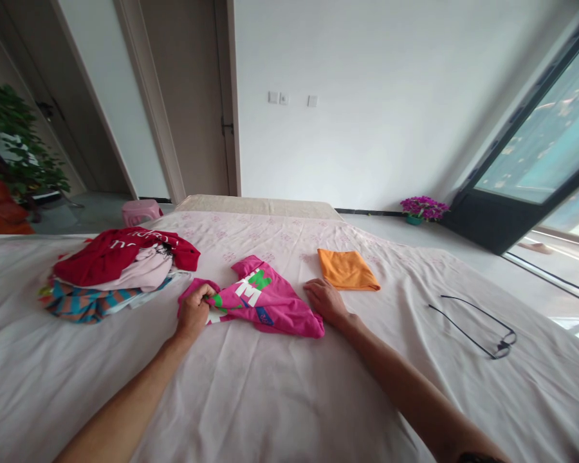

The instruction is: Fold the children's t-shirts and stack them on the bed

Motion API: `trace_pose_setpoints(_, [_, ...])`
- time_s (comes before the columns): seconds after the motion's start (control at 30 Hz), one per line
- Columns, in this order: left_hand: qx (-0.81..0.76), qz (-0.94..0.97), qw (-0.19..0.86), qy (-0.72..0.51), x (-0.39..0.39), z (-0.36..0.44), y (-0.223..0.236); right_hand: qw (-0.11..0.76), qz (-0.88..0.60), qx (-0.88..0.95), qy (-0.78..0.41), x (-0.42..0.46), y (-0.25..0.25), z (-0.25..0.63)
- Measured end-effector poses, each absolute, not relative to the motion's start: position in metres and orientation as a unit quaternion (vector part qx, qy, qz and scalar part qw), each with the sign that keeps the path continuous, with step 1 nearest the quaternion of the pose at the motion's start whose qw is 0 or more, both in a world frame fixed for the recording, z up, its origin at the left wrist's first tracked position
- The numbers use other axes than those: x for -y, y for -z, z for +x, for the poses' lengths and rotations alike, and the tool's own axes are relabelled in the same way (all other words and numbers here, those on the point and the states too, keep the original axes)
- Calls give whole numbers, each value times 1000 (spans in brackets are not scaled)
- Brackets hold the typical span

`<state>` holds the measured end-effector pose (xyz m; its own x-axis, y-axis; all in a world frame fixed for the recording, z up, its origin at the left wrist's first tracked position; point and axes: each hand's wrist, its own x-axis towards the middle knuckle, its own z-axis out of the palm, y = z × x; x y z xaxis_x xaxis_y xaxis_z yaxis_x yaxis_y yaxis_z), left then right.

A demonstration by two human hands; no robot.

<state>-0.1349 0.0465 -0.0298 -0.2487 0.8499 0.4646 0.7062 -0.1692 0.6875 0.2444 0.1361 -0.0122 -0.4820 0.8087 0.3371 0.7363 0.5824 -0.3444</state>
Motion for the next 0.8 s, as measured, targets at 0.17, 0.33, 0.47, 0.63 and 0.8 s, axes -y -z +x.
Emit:
trace_pose_setpoints(0.17, [-629, 615, 46, -473, -47, -129, 25, 205, -528, 816, -116, -153, -8, 212])
trace_pose_setpoints(0.33, [-559, 681, -94, -464, -39, -116, 14, 160, -547, 806, -157, -159, -20, 159])
trace_pose_setpoints(0.47, [-502, 755, -111, -407, -31, -107, 6, 186, -519, 785, -283, -162, -19, 144])
trace_pose_setpoints(0.63, [-510, 769, -33, -384, -38, -110, 5, 429, -427, 589, -535, -160, -30, 161])
trace_pose_setpoints(0.8, [-572, 747, 41, -337, -59, -127, 12, 438, -451, 522, -576, -154, -33, 186])
